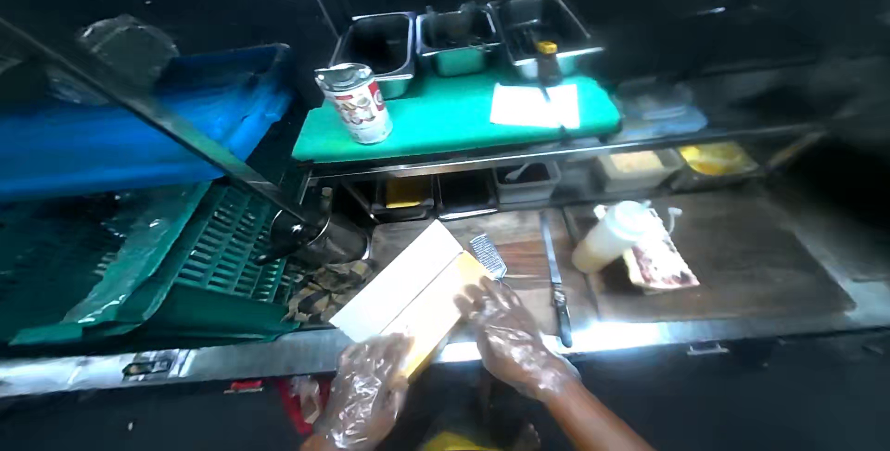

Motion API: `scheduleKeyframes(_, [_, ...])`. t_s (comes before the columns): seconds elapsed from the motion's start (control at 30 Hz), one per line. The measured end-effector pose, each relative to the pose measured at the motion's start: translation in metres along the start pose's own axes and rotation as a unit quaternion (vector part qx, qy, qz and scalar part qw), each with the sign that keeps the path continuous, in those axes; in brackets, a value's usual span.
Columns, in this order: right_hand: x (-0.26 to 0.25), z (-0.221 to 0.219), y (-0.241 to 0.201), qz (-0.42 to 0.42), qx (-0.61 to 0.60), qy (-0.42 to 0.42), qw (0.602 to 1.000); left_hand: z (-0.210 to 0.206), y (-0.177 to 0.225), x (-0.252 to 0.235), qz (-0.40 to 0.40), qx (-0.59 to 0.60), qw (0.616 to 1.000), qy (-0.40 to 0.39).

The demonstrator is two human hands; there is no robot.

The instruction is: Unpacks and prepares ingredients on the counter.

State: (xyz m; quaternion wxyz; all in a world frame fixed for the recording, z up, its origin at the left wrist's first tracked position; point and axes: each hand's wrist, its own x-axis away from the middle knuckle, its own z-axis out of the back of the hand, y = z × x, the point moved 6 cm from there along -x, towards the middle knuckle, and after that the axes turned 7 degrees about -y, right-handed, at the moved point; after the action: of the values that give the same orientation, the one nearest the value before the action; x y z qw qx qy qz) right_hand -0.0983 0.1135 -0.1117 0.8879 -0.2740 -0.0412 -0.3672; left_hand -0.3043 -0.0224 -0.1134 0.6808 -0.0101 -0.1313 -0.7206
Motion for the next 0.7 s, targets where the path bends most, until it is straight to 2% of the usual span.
scheduleKeyframes(0.07, [-0.037,0.001,-0.017,0.056,0.022,-0.109,0.992,0.002,-0.006,-0.005,0.030,0.031,0.997,-0.058])
scheduleKeyframes(0.1, [-0.050,0.002,-0.019,0.071,0.042,-0.134,0.988,0.003,-0.010,-0.010,0.042,0.043,0.993,-0.102])
scheduleKeyframes(0.2, [-0.070,0.011,-0.019,0.118,0.091,-0.170,0.974,0.007,-0.017,-0.030,0.053,0.055,0.979,-0.191])
scheduleKeyframes(0.3, [-0.077,0.009,-0.015,0.169,0.101,-0.163,0.967,0.011,-0.012,-0.043,0.079,0.045,0.970,-0.227])
scheduleKeyframes(0.43, [-0.087,0.014,-0.015,0.177,0.078,-0.199,0.961,0.025,0.003,-0.046,0.153,0.017,0.950,-0.272])
scheduleKeyframes(0.47, [-0.087,0.015,-0.016,0.183,0.083,-0.211,0.957,0.028,0.011,-0.039,0.165,0.015,0.950,-0.264])
scheduleKeyframes(0.5, [-0.088,0.018,-0.019,0.198,0.087,-0.220,0.951,0.032,0.021,-0.030,0.168,0.005,0.962,-0.217])
scheduleKeyframes(0.53, [-0.090,0.024,-0.021,0.219,0.094,-0.224,0.945,0.034,0.031,-0.021,0.167,-0.022,0.978,-0.124])
scheduleKeyframes(0.6, [-0.081,0.028,-0.025,0.272,0.100,-0.205,0.935,0.026,0.048,0.000,0.168,-0.073,0.982,0.047])
scheduleKeyframes(0.63, [-0.068,0.026,-0.024,0.298,0.100,-0.163,0.935,0.019,0.055,0.009,0.166,-0.090,0.977,0.101])
scheduleKeyframes(0.7, [-0.030,0.012,-0.011,0.316,0.088,-0.022,0.944,0.006,0.069,0.024,0.190,-0.081,0.973,0.102])
